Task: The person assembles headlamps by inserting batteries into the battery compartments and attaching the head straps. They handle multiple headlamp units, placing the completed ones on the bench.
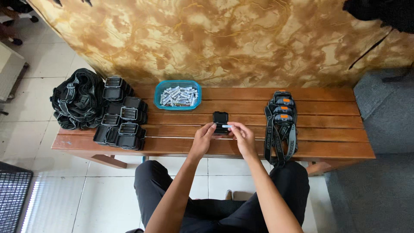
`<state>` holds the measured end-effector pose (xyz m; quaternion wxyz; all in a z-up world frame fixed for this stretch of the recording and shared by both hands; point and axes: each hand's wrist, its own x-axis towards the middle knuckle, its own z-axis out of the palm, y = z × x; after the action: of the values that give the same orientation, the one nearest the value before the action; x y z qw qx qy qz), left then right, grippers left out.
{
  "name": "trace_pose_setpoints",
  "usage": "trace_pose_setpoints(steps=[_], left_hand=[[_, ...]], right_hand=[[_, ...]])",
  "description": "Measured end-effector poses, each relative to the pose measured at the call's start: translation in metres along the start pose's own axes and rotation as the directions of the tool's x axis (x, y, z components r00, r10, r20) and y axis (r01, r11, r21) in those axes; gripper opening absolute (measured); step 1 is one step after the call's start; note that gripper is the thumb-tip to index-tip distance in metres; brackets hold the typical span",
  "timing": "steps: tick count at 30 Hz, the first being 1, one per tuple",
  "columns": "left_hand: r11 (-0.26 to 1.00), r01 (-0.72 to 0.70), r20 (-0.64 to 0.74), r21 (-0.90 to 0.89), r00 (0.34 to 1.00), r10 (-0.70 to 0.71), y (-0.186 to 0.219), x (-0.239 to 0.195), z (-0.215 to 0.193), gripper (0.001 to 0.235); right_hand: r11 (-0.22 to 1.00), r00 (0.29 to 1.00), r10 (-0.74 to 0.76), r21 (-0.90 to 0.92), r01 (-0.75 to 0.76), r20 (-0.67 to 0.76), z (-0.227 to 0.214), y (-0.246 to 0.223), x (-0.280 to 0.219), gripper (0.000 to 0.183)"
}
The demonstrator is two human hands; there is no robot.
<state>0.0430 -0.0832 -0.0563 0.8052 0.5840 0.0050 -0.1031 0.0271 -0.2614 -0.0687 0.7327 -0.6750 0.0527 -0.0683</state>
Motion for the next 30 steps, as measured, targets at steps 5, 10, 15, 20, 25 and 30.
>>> trace_pose_setpoints(steps=[5,10,15,20,25,30], left_hand=[[1.0,-0.009,-0.023,0.03,1.0,0.01,-0.007,0.004,-0.003,0.032],[0.999,-0.039,-0.035,0.024,0.999,0.04,-0.003,0.004,-0.001,0.029],[0.999,-0.045,-0.046,0.013,0.998,0.046,-0.014,0.01,-0.007,0.029],[0.999,-0.045,-0.052,0.003,0.998,0.045,0.01,-0.001,0.002,0.03],[0.999,-0.038,-0.046,-0.001,0.998,0.038,0.013,0.0,0.001,0.03],[0.999,-0.004,-0.064,-0.037,0.998,0.002,0.004,0.003,-0.004,0.032]], right_hand=[[0.998,0.998,-0.055,-0.015,0.056,0.017,0.003,-0.019,-0.008,0.024],[0.944,0.966,-0.25,-0.205,0.26,0.073,0.019,-0.037,-0.01,0.017],[0.893,0.941,-0.328,-0.297,0.337,0.08,0.027,-0.024,0.004,0.023],[0.871,0.93,-0.357,-0.329,0.365,0.088,0.03,-0.02,0.006,0.013],[0.827,0.9,-0.417,-0.358,0.434,0.129,0.03,-0.024,0.012,0.011],[0.783,0.878,-0.452,-0.403,0.474,0.157,0.033,-0.028,0.012,0.009]])
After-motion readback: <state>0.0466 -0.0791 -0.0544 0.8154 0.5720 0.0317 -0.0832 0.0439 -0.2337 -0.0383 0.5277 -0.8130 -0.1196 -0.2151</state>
